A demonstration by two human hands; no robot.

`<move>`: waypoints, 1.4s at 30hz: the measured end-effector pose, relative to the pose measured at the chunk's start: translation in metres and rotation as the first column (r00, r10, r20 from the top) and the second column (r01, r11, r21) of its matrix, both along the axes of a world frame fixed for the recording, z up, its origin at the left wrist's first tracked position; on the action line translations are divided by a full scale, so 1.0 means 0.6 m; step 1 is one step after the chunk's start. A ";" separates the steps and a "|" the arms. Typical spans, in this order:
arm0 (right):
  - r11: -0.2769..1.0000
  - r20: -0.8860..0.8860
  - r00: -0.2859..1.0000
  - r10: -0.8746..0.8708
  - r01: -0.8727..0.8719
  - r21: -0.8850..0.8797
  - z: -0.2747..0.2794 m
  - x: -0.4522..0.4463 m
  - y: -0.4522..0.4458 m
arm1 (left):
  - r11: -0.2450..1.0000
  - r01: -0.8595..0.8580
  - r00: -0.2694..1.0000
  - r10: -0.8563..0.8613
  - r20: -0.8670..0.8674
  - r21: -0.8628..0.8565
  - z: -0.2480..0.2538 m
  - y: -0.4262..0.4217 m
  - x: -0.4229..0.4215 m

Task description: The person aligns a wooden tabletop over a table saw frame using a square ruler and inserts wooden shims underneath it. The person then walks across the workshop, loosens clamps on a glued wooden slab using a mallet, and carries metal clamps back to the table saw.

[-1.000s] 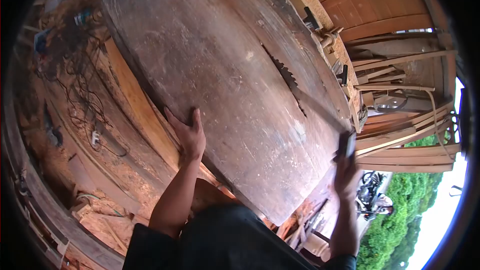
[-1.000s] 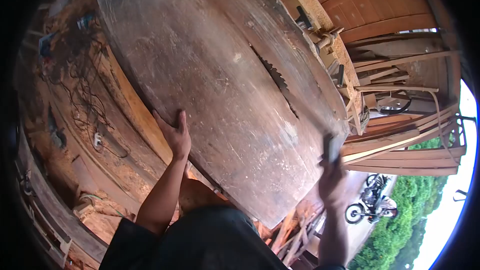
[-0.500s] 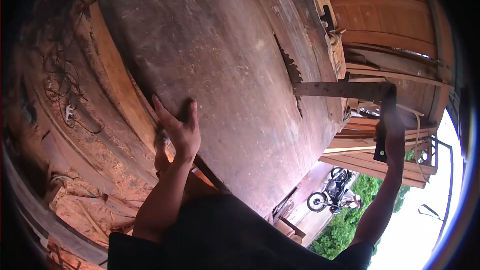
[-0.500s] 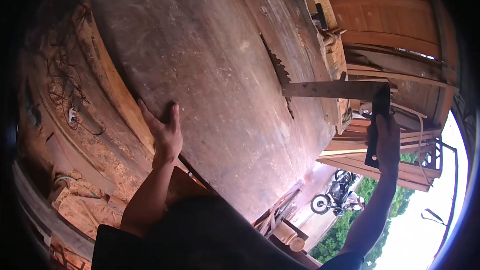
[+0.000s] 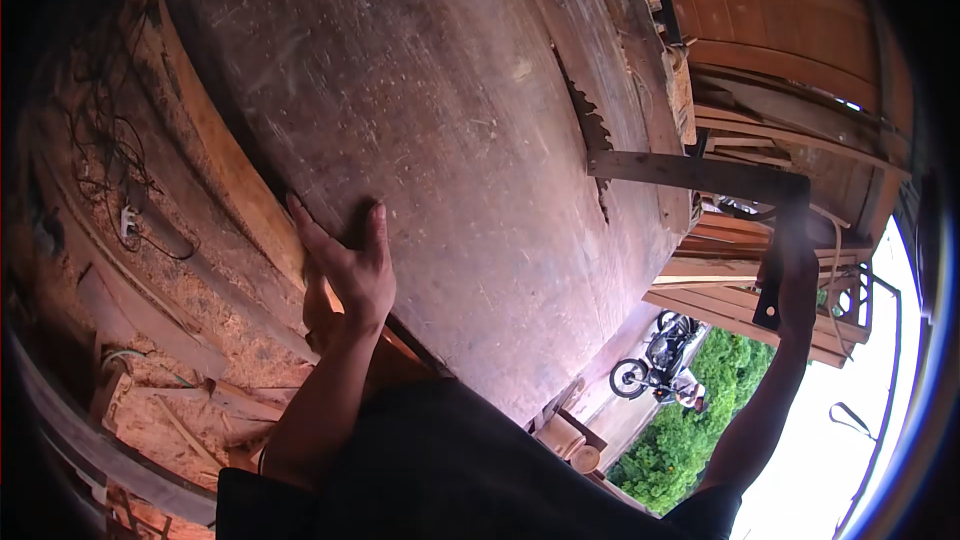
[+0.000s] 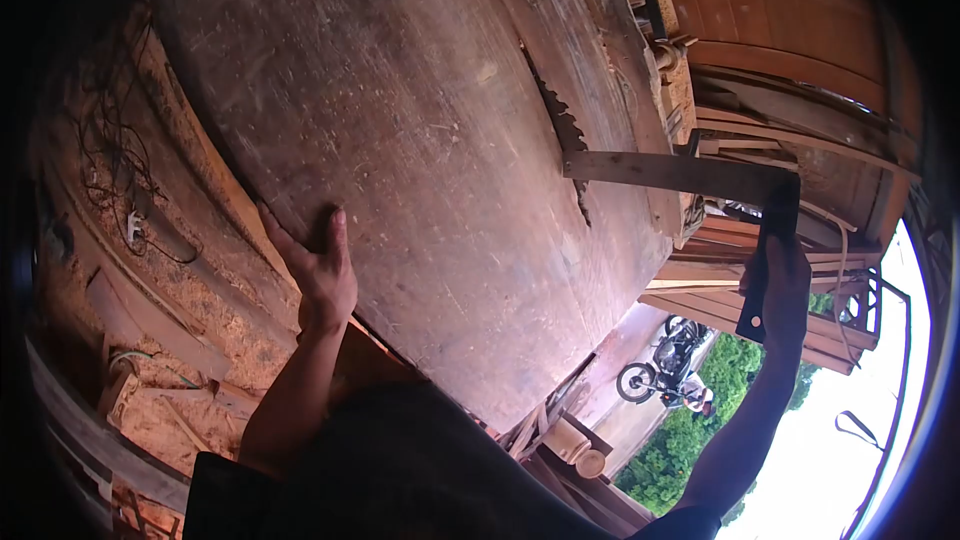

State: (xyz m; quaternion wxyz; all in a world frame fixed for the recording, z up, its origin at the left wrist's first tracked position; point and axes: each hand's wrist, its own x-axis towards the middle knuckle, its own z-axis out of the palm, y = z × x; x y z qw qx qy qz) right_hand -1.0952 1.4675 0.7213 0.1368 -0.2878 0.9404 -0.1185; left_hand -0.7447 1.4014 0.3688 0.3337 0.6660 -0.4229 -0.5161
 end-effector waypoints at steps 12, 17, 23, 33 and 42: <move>0.957 0.156 0.975 -0.159 0.191 -0.217 -0.028 -0.028 0.132 | 0.986 0.043 0.984 -0.014 0.180 -0.162 -0.021 0.016 -0.005; 0.988 0.136 0.990 0.038 -0.017 -0.156 -0.115 0.059 0.281 | 0.945 -0.044 0.995 0.071 0.071 -0.325 -0.038 0.008 0.001; 0.677 0.066 0.674 0.736 -0.733 -0.070 -0.303 0.310 0.275 | 0.942 -0.063 0.995 0.084 0.049 -0.331 -0.019 0.001 0.008; 0.683 -0.043 0.686 0.726 -0.727 -0.072 -0.450 0.350 0.239 | 0.940 0.223 0.916 -0.112 0.386 -0.257 -0.092 0.042 0.019; 0.821 0.474 0.750 0.461 -0.157 -0.549 -0.261 0.401 0.426 | 0.960 -0.052 0.983 0.098 0.154 -0.275 -0.105 -0.009 0.017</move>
